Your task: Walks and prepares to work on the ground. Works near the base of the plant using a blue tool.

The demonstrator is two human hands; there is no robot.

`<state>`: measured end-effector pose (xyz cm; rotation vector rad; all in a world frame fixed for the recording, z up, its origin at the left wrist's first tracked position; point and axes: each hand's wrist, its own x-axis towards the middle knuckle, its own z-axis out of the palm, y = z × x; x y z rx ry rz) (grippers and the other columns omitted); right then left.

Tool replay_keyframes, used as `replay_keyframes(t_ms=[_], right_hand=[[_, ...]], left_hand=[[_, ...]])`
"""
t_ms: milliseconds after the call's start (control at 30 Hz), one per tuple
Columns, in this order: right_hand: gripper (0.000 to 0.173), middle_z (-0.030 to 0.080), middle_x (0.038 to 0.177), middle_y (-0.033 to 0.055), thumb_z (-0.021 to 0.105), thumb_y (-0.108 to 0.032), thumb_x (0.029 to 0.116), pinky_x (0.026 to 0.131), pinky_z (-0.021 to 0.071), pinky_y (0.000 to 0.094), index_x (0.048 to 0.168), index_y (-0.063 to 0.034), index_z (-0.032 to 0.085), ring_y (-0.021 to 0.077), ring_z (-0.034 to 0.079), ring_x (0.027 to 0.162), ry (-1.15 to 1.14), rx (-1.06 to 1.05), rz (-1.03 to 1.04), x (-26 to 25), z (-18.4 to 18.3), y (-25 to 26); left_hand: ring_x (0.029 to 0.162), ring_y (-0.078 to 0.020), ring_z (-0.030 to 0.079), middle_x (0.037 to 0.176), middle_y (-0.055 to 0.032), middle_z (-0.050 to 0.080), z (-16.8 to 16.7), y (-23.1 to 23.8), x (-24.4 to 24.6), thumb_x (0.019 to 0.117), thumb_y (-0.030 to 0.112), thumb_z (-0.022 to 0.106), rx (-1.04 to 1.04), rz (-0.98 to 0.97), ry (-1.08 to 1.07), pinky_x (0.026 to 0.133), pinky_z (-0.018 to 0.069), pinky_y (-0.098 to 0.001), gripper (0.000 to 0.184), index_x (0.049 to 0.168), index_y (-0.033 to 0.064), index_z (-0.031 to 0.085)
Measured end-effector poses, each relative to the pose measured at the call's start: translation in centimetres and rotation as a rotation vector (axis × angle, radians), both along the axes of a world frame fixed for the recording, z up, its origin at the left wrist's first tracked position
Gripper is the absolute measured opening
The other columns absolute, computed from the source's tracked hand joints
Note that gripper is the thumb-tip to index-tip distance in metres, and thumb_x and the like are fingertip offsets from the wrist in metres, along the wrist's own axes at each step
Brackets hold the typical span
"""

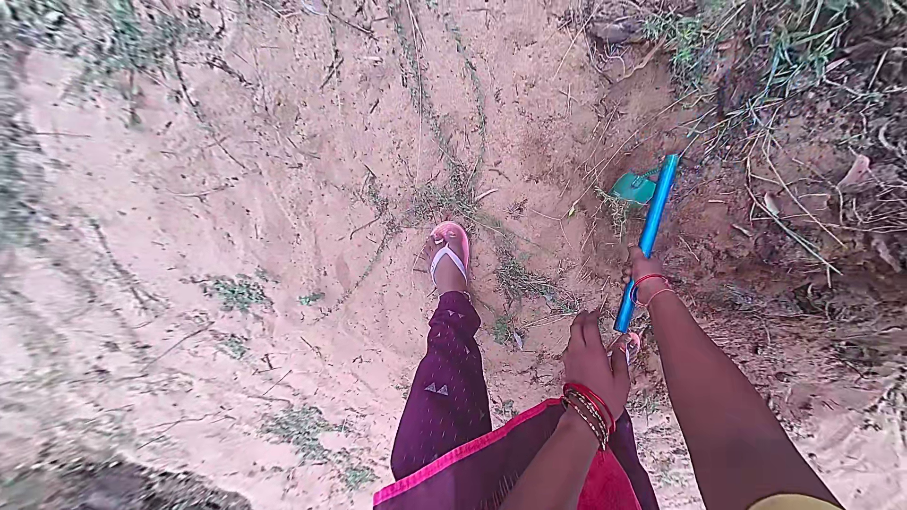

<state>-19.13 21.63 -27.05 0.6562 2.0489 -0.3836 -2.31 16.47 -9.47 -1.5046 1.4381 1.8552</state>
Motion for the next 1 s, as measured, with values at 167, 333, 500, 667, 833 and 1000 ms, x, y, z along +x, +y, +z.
replay_keyframes(t_ms=[167, 333, 500, 667, 833, 1000], right_hand=[[0.036, 0.041, 0.073, -0.0021, 0.047, -0.046, 0.1087, 0.051, 0.0411, 0.0273, 0.105, -0.0109, 0.052, 0.0097, 0.040, 0.053, -0.150, 0.093, 0.288, -5.9, 2.1, -3.0], [0.052, 0.052, 0.081, 0.0105, 0.051, -0.046, 0.1080, 0.065, 0.0470, 0.0396, 0.112, 0.0049, 0.059, 0.0203, 0.050, 0.065, -0.287, 0.209, 0.815, -6.8, 5.9, -3.4], [0.053, 0.065, 0.112, 0.0351, 0.055, -0.041, 0.1073, 0.093, 0.0442, 0.0677, 0.124, 0.0090, 0.062, 0.0505, 0.062, 0.109, -0.221, 0.280, 1.101, -8.7, 15.6, 0.2], [0.051, 0.063, 0.103, 0.0382, 0.056, -0.037, 0.1073, 0.085, 0.0419, 0.0705, 0.119, 0.0130, 0.059, 0.0542, 0.061, 0.101, 0.184, 0.448, 0.966, -12.1, 27.8, 8.6], [0.057, 0.062, 0.129, 0.0345, 0.053, -0.038, 0.1075, 0.108, 0.0405, 0.0546, 0.140, 0.0088, 0.054, 0.0431, 0.059, 0.125, 0.690, 0.572, 0.630, -15.4, 27.9, 16.2], [0.055, 0.063, 0.136, 0.0235, 0.051, -0.033, 0.1083, 0.112, 0.0414, 0.0336, 0.145, 0.0080, 0.049, 0.0260, 0.059, 0.132, 1.106, 0.511, 0.328, -17.0, 23.5, 16.1]], left_hand=[[0.134, -0.0393, 0.053, 0.158, -0.0285, 0.037, 0.2, 0.2, 0.0, 0.0989, 0.010, 0.059, 0.014, -0.035, -0.009, 0.107, 0.0458, -0.0509, 0.058, 0.151, -0.0063, 0.040], [0.137, -0.0388, 0.050, 0.159, -0.0279, 0.035, 0.3, -0.1, -0.8, 0.1000, 0.011, 0.059, 0.043, -0.090, -0.031, 0.111, 0.0428, -0.0509, 0.059, 0.154, -0.0044, 0.038], [0.136, -0.0381, 0.051, 0.159, -0.0269, 0.036, 0.2, -1.3, -1.5, 0.1016, 0.013, 0.058, 0.014, -0.097, -0.055, 0.110, 0.0433, -0.0509, 0.058, 0.153, -0.0035, 0.038], [0.133, -0.0401, 0.053, 0.156, -0.0286, 0.038, 0.0, -1.0, -1.9, 0.1019, 0.016, 0.060, -0.015, -0.115, -0.060, 0.108, 0.0444, -0.0523, 0.059, 0.153, -0.0050, 0.038], [0.140, -0.0447, 0.044, 0.161, -0.0313, 0.027, -0.3, -0.3, -2.0, 0.0996, 0.018, 0.063, -0.192, 0.018, -0.051, 0.110, 0.0414, -0.0566, 0.064, 0.153, -0.0051, 0.036], [0.142, -0.0224, 0.044, 0.157, -0.0247, 0.033, -0.7, -2.3, -0.6, 0.1098, 0.030, 0.041, -1.038, 0.676, 0.376, 0.111, 0.0450, -0.0338, 0.063, 0.151, -0.0144, 0.024]])
